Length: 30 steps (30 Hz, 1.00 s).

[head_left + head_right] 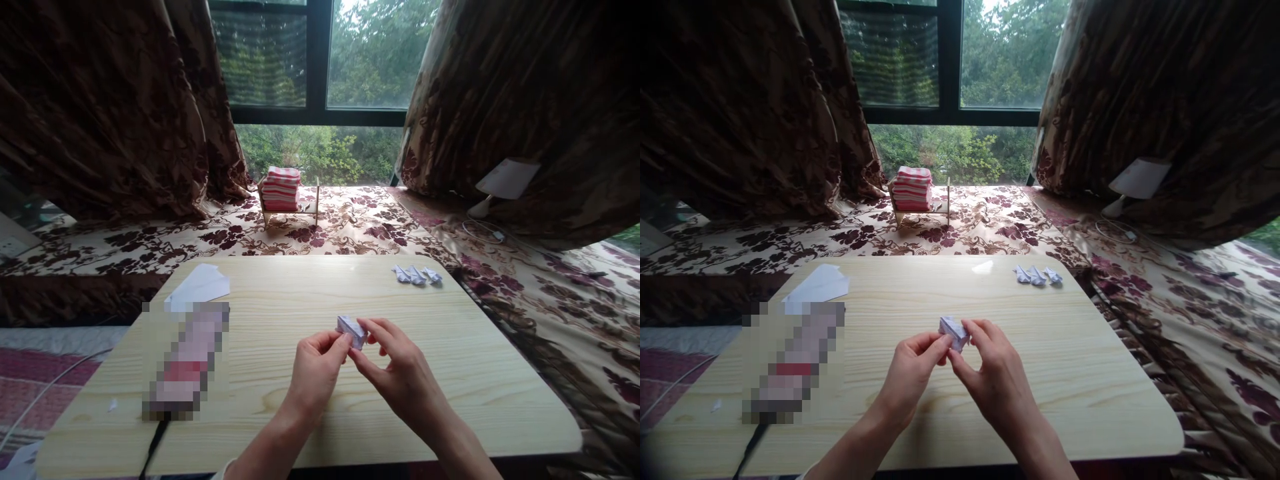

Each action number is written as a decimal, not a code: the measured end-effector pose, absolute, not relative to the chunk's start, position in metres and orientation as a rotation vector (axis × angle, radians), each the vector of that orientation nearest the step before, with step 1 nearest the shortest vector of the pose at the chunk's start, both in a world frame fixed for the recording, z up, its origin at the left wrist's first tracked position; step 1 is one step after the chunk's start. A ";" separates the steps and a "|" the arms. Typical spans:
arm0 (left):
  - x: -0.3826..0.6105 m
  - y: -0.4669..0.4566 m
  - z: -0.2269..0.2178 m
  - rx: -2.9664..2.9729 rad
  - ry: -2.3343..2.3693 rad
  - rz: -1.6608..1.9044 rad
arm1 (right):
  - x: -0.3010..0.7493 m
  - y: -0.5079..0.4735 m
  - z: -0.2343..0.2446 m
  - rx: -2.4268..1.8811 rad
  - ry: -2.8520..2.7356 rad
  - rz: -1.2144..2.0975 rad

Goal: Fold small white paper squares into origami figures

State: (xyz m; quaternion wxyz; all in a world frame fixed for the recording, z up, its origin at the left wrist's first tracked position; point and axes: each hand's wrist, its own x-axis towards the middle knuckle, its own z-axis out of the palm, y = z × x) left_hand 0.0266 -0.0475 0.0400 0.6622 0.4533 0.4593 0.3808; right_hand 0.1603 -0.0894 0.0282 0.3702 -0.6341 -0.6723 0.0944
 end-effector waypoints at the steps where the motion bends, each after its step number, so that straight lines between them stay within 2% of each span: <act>1: 0.027 -0.047 0.040 1.043 1.039 0.858 | 0.159 -0.089 0.029 -1.629 -1.723 0.251; 6: 0.023 -0.047 0.037 1.187 1.055 0.820 | 0.164 -0.088 0.028 -1.662 -1.647 0.344; 10: 0.006 -0.047 0.027 1.381 1.189 0.871 | 0.207 -0.085 0.019 -1.782 -1.460 0.390; 19: -0.037 -0.047 -0.018 1.823 1.244 1.058 | 0.371 -0.057 -0.004 -2.396 -1.133 0.097; 30: -0.040 -0.044 -0.027 1.848 1.265 1.101 | 0.403 -0.043 -0.035 -2.617 -1.211 0.060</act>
